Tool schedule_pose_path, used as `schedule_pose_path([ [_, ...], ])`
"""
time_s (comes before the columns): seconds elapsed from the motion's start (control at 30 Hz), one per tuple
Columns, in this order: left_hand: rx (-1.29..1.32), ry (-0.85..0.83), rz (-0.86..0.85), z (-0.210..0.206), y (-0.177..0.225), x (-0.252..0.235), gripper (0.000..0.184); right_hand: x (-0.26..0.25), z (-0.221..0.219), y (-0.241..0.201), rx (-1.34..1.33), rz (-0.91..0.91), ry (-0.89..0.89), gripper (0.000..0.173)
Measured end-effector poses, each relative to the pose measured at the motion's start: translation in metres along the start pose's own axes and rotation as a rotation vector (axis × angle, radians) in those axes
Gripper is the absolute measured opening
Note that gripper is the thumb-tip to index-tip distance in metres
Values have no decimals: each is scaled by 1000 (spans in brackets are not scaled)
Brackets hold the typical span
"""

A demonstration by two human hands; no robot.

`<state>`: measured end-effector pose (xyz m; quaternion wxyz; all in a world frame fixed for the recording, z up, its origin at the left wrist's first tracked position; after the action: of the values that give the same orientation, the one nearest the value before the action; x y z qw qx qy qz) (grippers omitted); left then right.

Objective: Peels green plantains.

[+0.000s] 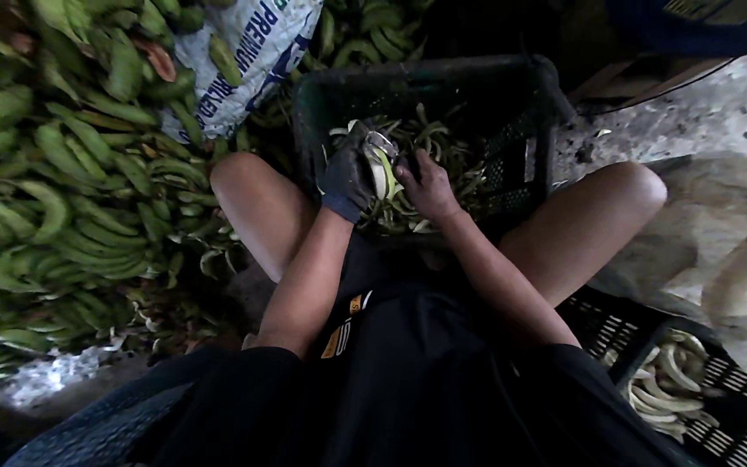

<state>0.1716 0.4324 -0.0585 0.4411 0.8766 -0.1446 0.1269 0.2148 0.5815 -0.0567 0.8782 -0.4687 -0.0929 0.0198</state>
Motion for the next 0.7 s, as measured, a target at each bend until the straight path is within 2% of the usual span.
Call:
schedule_pose_path([
  [0.07, -233, 146, 14, 4, -7, 1, 40, 5, 1, 5, 60, 34, 29, 48],
  [0.13, -616, 188, 11, 5, -5, 3, 42, 6, 6, 6, 179, 12, 9, 51],
  [0.2, -1045, 93, 5, -1, 4, 6, 44, -5, 25, 10, 243, -103, 29, 53],
  [0.27, -1242, -17, 62, -10, 9, 16, 47, -16, 51, 19, 216, -274, 96, 52],
  [0.33, -1140, -22, 132, -9, 6, 22, 46, -20, 71, 29, 196, -364, 138, 56],
  [0.37, -958, 29, 176, -2, 1, 18, 45, -18, 76, 33, 187, -367, 147, 58],
  [0.47, -202, 47, 206, 7, -11, -1, 44, 0, 64, 25, 119, -171, 129, 49],
  [0.5, -84, 46, 152, 14, -9, -7, 43, 8, 52, 19, 100, -62, 107, 46],
  [0.57, -29, 37, 58, 29, -3, -13, 37, 19, 23, 8, 115, 129, 14, 46],
  [0.6, -47, 48, 64, 31, -2, -11, 35, 22, 11, 2, 159, 178, -35, 48],
  [0.7, -94, 60, 183, 21, -11, -5, 37, 6, -1, 2, 225, 89, -72, 54],
])
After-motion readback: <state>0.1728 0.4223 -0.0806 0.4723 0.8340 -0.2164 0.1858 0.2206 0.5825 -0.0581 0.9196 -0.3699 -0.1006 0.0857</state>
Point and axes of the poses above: each hand's wrist, its own x-axis away from the middle knuckle, its own z-axis out of the back of the hand, y = z × x, the point moved 6 cm from there along -x, towards the middle knuckle, and after that the axes turned 1 degree about z, right-handed, at the moved point
